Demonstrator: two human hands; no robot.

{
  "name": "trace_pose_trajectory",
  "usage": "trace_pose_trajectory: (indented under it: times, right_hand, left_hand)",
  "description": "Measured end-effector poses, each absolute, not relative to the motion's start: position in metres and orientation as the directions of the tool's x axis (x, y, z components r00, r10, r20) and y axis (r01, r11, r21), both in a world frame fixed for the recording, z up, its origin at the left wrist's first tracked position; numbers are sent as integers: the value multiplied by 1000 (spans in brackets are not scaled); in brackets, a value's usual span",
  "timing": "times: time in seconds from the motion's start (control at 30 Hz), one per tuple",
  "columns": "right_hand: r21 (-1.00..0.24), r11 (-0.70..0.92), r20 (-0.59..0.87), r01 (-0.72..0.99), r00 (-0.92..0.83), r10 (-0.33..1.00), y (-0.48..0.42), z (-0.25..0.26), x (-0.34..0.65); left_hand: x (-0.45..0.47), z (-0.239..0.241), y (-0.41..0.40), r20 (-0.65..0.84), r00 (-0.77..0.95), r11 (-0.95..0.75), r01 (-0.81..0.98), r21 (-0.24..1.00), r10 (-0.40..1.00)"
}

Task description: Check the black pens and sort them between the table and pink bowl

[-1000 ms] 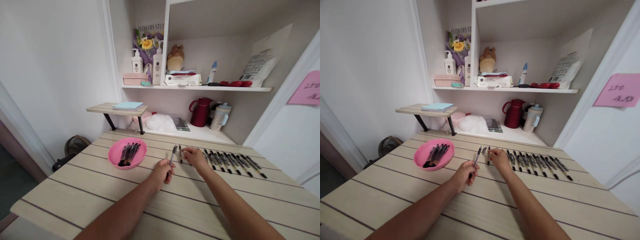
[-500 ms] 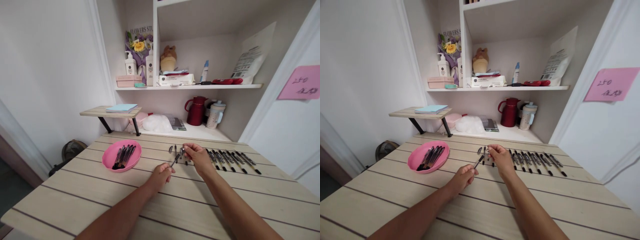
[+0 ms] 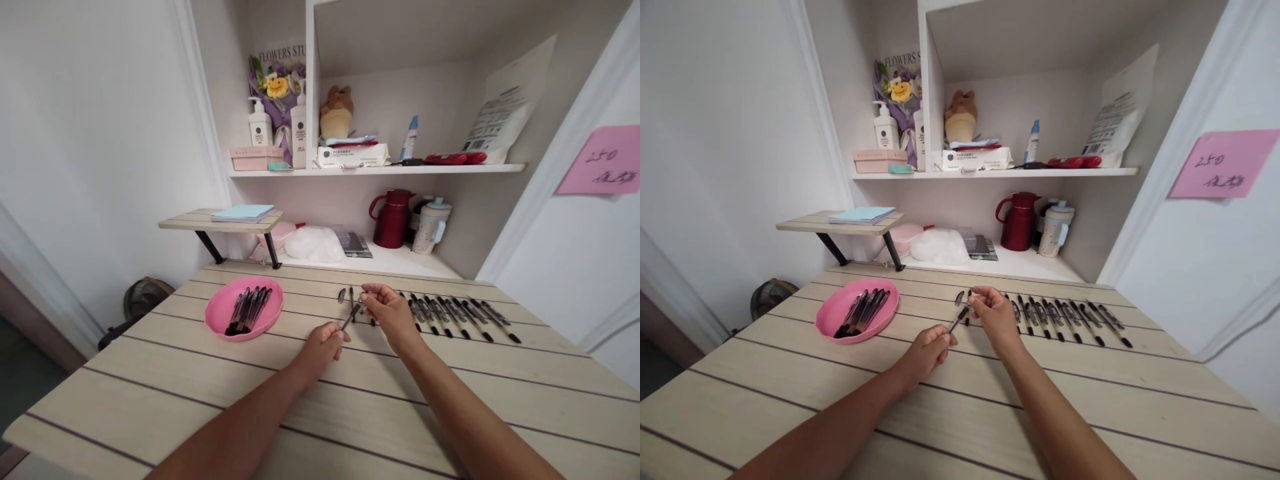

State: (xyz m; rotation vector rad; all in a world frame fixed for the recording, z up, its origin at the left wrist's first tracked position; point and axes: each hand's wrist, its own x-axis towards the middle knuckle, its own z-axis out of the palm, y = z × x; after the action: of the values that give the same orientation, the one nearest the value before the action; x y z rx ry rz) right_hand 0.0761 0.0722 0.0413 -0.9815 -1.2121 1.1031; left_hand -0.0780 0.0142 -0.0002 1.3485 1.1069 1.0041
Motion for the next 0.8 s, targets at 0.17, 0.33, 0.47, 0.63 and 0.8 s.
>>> trace_pose_trajectory:
  times: [0.17,0.33,0.47,0.63,0.8]
  right_hand:
    - [-972,232,232,-42,5,973,72,42,77]
    - [-969,247,247,18,4,969,72,44,78]
    - [-977,214,214,15,35,976,71,45,75]
    - [-982,186,186,-20,35,982,70,49,75]
    - [-990,68,86,-124,-142,986,67,57,80]
  left_hand:
    - [-78,-2,14,53,196,-80,134,988,979]
    - [-73,4,9,85,152,-119,226,967,985]
    - [-68,9,5,192,97,-214,319,923,977]
    - [-64,13,1,295,66,-298,356,885,953]
    - [-64,15,0,210,101,-229,256,939,973]
